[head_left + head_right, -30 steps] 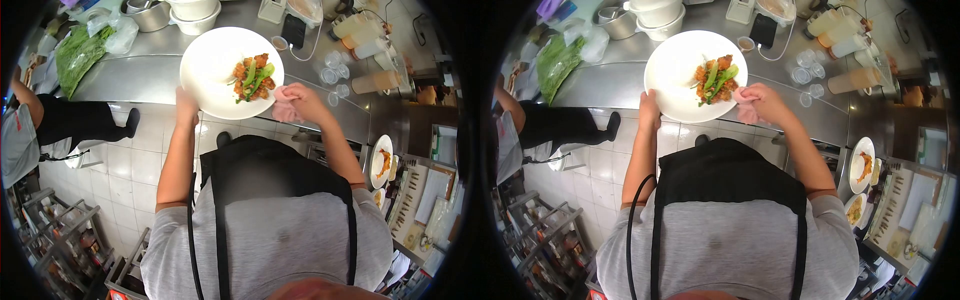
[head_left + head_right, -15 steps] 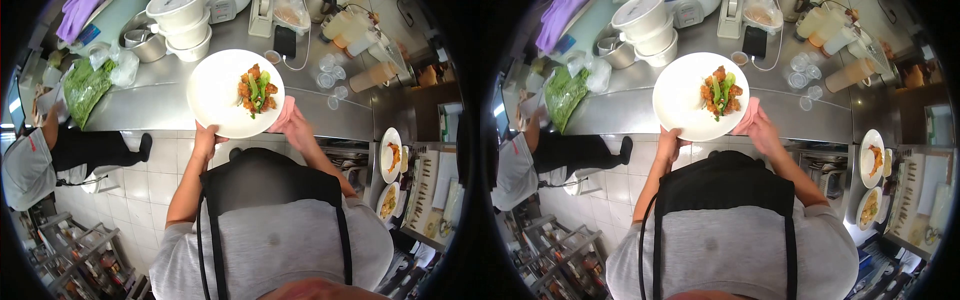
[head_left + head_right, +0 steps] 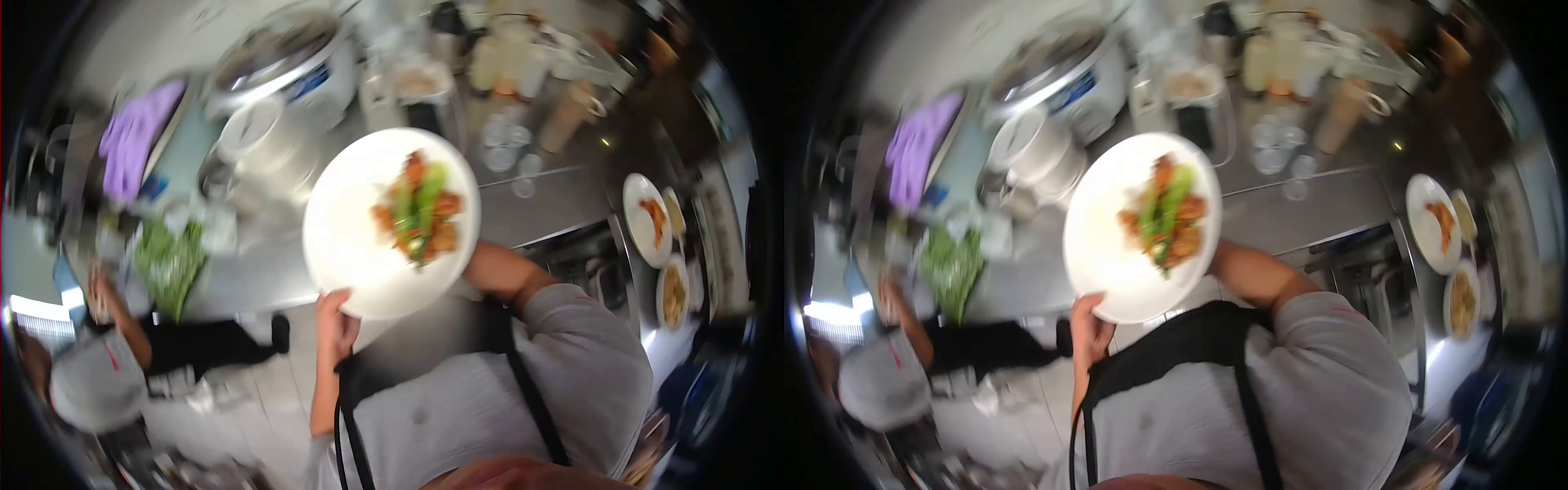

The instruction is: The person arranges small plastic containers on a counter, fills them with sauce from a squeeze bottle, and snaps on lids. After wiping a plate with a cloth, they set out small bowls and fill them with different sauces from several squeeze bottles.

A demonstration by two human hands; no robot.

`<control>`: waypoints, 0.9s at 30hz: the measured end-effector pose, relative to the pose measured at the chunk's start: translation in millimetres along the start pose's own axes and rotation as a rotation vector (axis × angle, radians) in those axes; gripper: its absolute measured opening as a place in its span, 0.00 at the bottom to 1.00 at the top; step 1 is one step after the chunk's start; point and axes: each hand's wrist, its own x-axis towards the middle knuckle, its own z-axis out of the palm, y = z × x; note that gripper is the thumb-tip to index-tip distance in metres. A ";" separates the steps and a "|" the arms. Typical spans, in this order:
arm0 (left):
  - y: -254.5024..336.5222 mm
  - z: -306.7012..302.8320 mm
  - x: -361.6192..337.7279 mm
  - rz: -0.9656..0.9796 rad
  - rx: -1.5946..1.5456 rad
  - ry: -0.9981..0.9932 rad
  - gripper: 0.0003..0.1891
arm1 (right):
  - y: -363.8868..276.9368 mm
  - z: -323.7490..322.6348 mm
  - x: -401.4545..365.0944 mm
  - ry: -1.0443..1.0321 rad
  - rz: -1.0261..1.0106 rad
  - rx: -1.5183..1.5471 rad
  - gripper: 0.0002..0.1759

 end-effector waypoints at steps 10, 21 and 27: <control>23.5 -12.8 25.8 0.355 0.134 0.056 0.32 | -9.7 -22.1 -17.7 0.158 -0.029 -0.896 0.27; 5.8 200.1 34.3 0.325 0.202 -0.451 0.29 | -165.9 -23.9 -209.8 0.375 -0.178 -0.048 0.22; -32.9 372.5 54.2 0.198 0.405 -0.974 0.35 | -260.1 -125.2 -310.8 0.422 -0.481 0.219 0.26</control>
